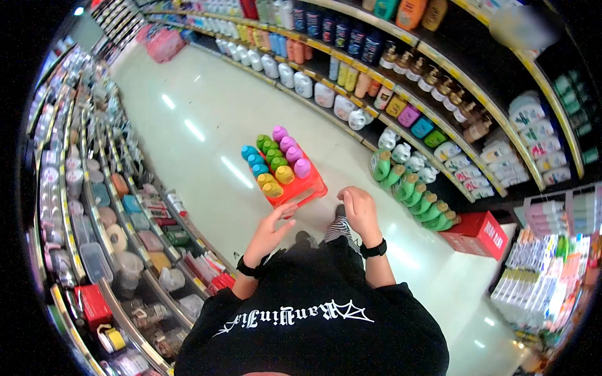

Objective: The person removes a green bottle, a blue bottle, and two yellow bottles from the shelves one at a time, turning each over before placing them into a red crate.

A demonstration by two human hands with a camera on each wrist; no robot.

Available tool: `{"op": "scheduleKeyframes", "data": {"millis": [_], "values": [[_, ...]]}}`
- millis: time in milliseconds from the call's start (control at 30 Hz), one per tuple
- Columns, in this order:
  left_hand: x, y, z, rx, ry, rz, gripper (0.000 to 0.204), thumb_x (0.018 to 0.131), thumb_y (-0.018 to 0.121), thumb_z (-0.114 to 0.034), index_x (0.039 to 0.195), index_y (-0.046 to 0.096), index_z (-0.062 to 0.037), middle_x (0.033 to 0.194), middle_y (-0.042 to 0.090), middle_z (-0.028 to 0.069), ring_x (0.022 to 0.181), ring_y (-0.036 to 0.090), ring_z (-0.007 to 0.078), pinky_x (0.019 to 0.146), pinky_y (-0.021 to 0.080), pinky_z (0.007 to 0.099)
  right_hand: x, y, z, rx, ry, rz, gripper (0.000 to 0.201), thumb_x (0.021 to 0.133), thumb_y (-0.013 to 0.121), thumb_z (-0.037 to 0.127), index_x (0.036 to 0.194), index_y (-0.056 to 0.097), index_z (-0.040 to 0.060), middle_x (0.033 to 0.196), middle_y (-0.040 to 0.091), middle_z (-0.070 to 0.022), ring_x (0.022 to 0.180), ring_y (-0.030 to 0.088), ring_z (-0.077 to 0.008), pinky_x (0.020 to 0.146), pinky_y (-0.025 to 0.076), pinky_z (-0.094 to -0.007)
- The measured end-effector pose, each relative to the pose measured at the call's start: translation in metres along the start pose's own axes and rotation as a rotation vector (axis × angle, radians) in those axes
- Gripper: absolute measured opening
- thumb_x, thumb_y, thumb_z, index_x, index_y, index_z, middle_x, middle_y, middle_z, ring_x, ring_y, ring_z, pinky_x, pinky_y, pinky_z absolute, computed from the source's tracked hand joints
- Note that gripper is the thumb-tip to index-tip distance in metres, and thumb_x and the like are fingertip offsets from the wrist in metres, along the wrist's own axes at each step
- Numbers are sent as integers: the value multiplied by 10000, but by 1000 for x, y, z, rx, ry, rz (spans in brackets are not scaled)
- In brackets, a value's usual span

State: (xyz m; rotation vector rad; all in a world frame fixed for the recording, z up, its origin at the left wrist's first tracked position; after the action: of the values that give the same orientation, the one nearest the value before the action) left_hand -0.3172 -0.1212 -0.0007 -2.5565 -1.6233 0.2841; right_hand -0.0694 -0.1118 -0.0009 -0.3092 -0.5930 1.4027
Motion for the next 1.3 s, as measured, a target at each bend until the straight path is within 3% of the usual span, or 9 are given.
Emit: {"op": "scheduleKeyframes", "data": {"millis": [333, 433, 600, 700, 867, 1000, 1167, 1300], "values": [[78, 74, -30, -21, 83, 274, 477, 931, 617, -139, 1365, 486, 10, 1353, 569, 163, 1249, 558, 257, 1051, 421, 366, -16, -92, -31, -123, 63, -193, 236, 913, 455, 116, 753, 613, 42, 750, 649, -95, 688, 597, -307, 704, 457, -419], [105, 102, -35, 14, 103, 338, 479, 936, 611, -152, 1369, 481, 8, 1354, 567, 164, 1253, 555, 263, 1050, 422, 369, -13, -119, -51, -174, 74, -202, 171, 889, 483, 76, 782, 611, 37, 740, 647, -98, 702, 605, -313, 693, 463, -419], [151, 144, -55, 85, 125, 423, 472, 947, 595, -98, 1385, 459, 11, 1356, 565, 163, 1265, 542, 241, 1057, 419, 355, 6, -157, -86, -54, 146, -383, 62, 883, 545, 37, 921, 592, 47, 750, 642, -114, 744, 622, -335, 654, 472, -434], [182, 170, -73, 96, 139, 400, 490, 937, 611, -169, 1371, 471, 11, 1347, 571, 179, 1238, 566, 279, 1037, 434, 379, 22, -189, -101, -108, 134, -372, 66, 900, 578, 73, 964, 580, 57, 762, 639, -129, 750, 622, -351, 644, 470, -446], [234, 224, -93, 90, 178, 386, 481, 928, 615, -141, 1365, 479, 7, 1348, 573, 175, 1226, 576, 281, 1026, 446, 372, 43, -261, -127, -289, 57, -343, 83, 898, 616, 99, 958, 575, 59, 767, 634, -148, 750, 614, -367, 646, 465, -459], [274, 267, -102, 45, 223, 392, 477, 923, 618, -128, 1363, 486, 0, 1334, 585, 169, 1214, 586, 275, 1020, 449, 366, 47, -313, -150, -325, 55, -390, 53, 905, 595, 66, 946, 566, 51, 756, 647, -114, 735, 622, -353, 647, 472, -440], [310, 305, -123, 26, 223, 394, 478, 920, 623, -127, 1362, 489, 0, 1324, 593, 167, 1211, 589, 274, 1016, 450, 360, 49, -349, -178, -324, 152, -382, 28, 933, 546, 71, 942, 556, 46, 753, 660, -101, 730, 630, -340, 658, 479, -426], [335, 325, -125, -14, 230, 363, 419, 922, 624, -136, 1309, 539, -3, 1265, 628, 168, 1174, 609, 272, 978, 469, 361, 58, -366, -193, -291, 163, -360, 70, 927, 584, 107, 916, 585, 38, 778, 656, -127, 734, 616, -355, 650, 467, -435]]}}
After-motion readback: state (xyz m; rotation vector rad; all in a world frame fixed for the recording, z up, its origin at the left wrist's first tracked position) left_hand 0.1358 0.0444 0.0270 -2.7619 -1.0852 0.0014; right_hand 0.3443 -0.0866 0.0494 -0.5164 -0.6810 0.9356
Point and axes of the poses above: each hand's wrist, its own x-axis towards the middle knuckle, its own y-axis out of the palm, z = x × y, the point moved 3 cm from there along x, towards the middle knuckle
